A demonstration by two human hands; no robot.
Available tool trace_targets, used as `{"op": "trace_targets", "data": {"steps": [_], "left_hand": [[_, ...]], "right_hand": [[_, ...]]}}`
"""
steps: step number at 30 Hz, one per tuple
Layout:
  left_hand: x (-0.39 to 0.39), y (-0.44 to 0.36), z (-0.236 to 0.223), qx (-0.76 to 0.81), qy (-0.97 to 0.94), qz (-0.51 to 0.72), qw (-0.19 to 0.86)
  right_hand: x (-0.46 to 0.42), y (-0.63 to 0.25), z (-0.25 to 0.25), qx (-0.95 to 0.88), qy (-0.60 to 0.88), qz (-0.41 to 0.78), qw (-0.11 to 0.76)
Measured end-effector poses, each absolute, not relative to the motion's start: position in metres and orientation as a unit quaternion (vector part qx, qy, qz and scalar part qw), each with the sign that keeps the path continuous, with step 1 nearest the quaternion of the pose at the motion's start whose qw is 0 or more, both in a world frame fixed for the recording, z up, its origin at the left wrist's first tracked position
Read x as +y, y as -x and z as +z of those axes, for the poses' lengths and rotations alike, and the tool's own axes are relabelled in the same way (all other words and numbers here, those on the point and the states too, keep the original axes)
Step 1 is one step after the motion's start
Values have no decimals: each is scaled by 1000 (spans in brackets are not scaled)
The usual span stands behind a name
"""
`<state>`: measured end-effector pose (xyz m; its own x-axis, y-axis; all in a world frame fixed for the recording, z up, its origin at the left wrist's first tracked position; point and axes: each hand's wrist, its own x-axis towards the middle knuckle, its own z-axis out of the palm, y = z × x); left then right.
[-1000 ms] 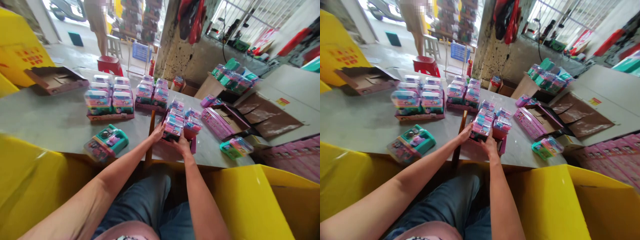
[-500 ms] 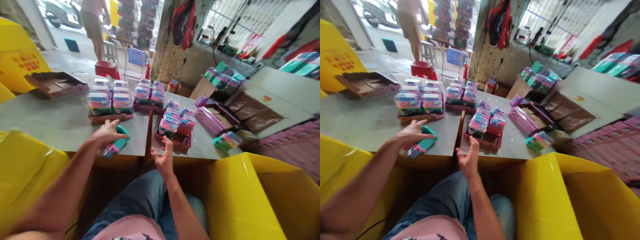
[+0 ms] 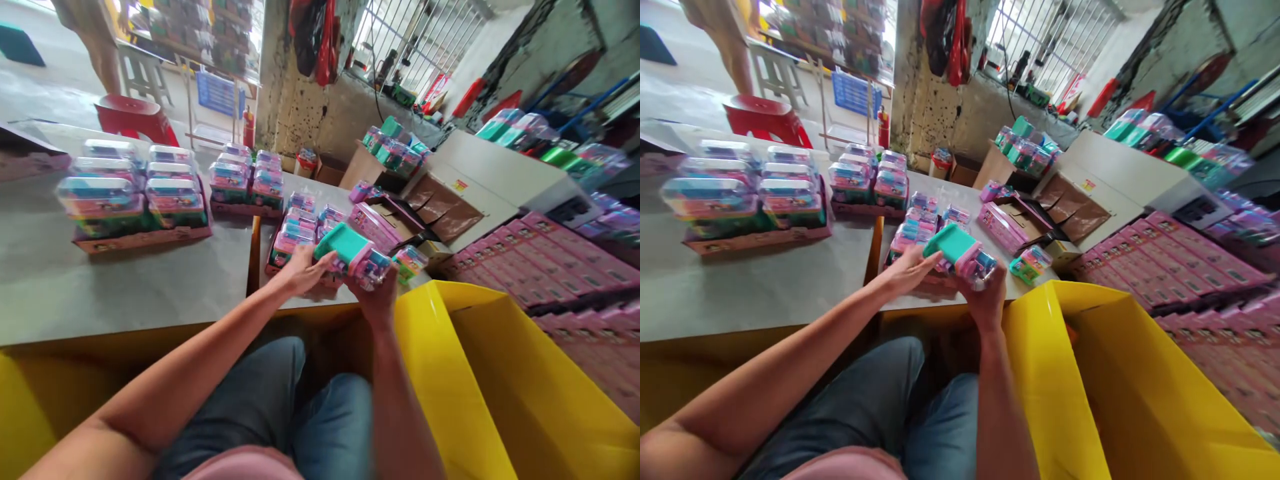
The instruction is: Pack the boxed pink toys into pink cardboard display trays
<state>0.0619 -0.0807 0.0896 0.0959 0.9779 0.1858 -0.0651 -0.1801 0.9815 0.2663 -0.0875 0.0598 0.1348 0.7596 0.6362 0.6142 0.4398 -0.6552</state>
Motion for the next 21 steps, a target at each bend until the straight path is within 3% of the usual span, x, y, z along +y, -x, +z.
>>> {"op": "trace_targets", "data": {"steps": [3, 5, 11, 16, 21], "left_hand": [[-49, -48, 95, 535, -676, 474, 178], [-27, -41, 95, 518, -738, 424, 82], [8, -38, 69, 414, -876, 248, 31], [2, -43, 52, 442, -878, 181, -21], [1, -45, 59, 448, -884, 124, -40]], "right_hand": [[-60, -295, 49, -687, 512, 149, 494], [-44, -303, 39, -706, 512, 168, 460], [-11, -307, 40, -803, 502, 99, 307], [1, -286, 73, -851, 487, 66, 184], [2, -244, 80, -848, 510, 22, 143]]}}
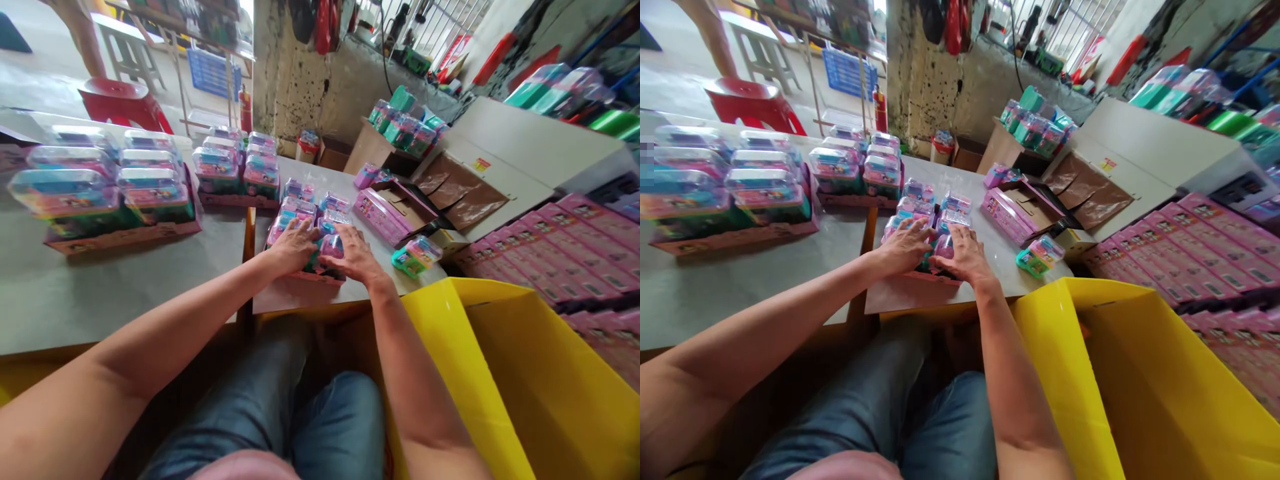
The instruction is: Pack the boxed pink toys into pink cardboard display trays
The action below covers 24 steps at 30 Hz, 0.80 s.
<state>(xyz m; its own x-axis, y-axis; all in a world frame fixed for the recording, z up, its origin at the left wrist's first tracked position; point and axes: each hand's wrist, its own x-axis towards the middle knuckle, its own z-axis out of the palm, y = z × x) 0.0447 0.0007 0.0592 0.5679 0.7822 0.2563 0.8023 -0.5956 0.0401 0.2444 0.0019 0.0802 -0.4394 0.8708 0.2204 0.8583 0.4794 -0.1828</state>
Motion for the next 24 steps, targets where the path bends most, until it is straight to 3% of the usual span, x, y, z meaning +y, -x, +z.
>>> {"op": "trace_targets", "data": {"steps": [7, 14, 20, 24], "left_hand": [[11, -31, 79, -372, 923, -87, 44], [25, -23, 78, -401, 903, -154, -10], [20, -31, 72, -458, 872, -170, 24], [17, -33, 69, -465, 867, -180, 7]], "right_hand": [[8, -221, 76, -845, 528, -18, 84], [-12, -225, 58, -810, 547, -99, 189], [-21, -208, 42, -847, 501, -141, 106], [-15, -209, 40, -854, 488, -149, 96]]}}
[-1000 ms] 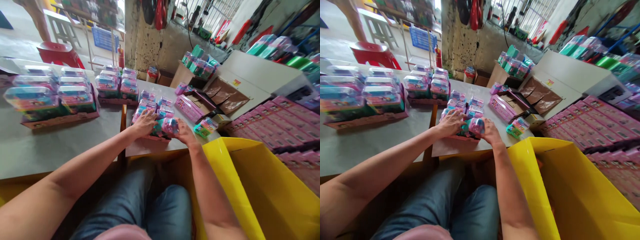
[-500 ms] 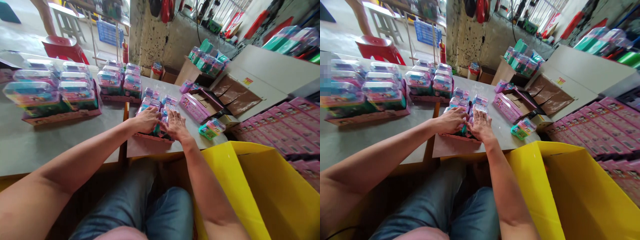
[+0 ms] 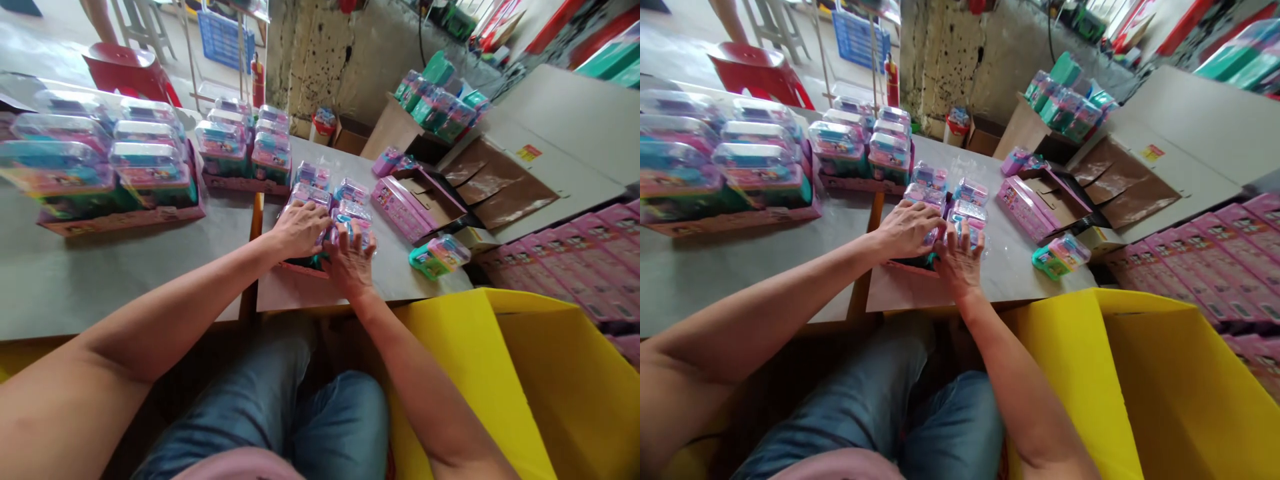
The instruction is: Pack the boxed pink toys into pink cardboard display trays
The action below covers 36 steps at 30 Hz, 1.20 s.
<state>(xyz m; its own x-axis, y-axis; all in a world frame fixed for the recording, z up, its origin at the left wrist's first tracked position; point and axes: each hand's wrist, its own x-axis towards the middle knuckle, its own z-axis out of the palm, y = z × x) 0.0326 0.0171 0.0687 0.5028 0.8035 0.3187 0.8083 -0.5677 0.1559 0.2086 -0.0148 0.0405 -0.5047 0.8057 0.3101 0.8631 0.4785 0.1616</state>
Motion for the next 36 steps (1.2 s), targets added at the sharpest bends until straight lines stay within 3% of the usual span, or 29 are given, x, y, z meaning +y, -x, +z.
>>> {"op": "trace_targets", "data": {"steps": [21, 24, 26, 29, 32, 36], "left_hand": [[11, -22, 75, -463, 873, -152, 28], [9, -24, 76, -457, 879, -137, 13], [12, -23, 82, -453, 884, -110, -27], [30, -23, 97, -475, 868, -115, -89], [58, -32, 103, -565, 802, -184, -63], [84, -45, 89, -599, 789, -118, -65]], "right_hand": [[-17, -199, 44, -872, 478, -92, 50], [-19, -214, 55, -891, 440, -19, 111], [-11, -224, 68, -884, 420, 37, 202], [17, -227, 89, -811, 493, 37, 313], [55, -213, 100, -734, 630, 17, 253], [85, -190, 92, -724, 676, 99, 93]]}}
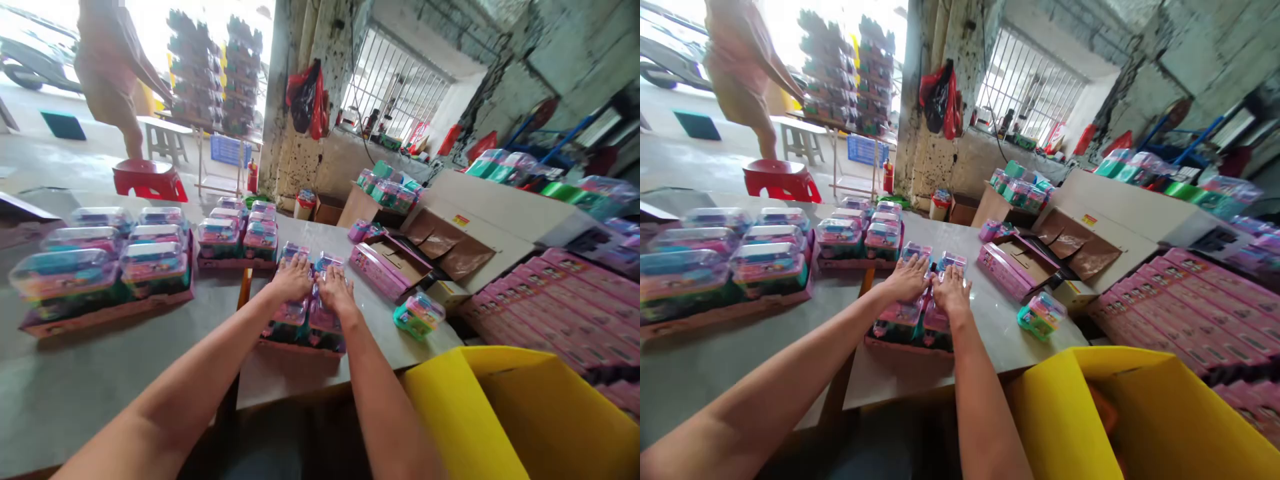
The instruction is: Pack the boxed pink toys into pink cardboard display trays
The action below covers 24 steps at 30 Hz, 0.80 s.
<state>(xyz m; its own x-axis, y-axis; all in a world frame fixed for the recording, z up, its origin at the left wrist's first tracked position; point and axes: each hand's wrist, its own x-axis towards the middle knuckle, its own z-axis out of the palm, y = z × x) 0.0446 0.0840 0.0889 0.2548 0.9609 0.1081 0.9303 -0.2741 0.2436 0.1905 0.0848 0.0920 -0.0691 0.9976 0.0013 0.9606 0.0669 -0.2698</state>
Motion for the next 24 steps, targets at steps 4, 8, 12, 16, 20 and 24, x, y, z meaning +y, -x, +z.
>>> {"op": "trace_targets", "data": {"steps": [4, 8, 12, 16, 20, 24], "left_hand": [[91, -43, 80, 583, -806, 64, 84], [107, -35, 86, 583, -806, 62, 77], [134, -33, 83, 618, -778, 102, 48], [148, -38, 74, 590, -802, 81, 50], [146, -45, 72, 603, -790, 100, 54], [145, -52, 76, 599, -788, 110, 86]], "right_hand": [[86, -187, 82, -725, 673, 132, 65], [94, -192, 82, -734, 663, 138, 54], [119, -192, 83, -714, 689, 86, 88], [138, -187, 79, -723, 684, 79, 56], [140, -187, 73, -729, 680, 69, 36], [145, -190, 72, -725, 684, 68, 36]]}}
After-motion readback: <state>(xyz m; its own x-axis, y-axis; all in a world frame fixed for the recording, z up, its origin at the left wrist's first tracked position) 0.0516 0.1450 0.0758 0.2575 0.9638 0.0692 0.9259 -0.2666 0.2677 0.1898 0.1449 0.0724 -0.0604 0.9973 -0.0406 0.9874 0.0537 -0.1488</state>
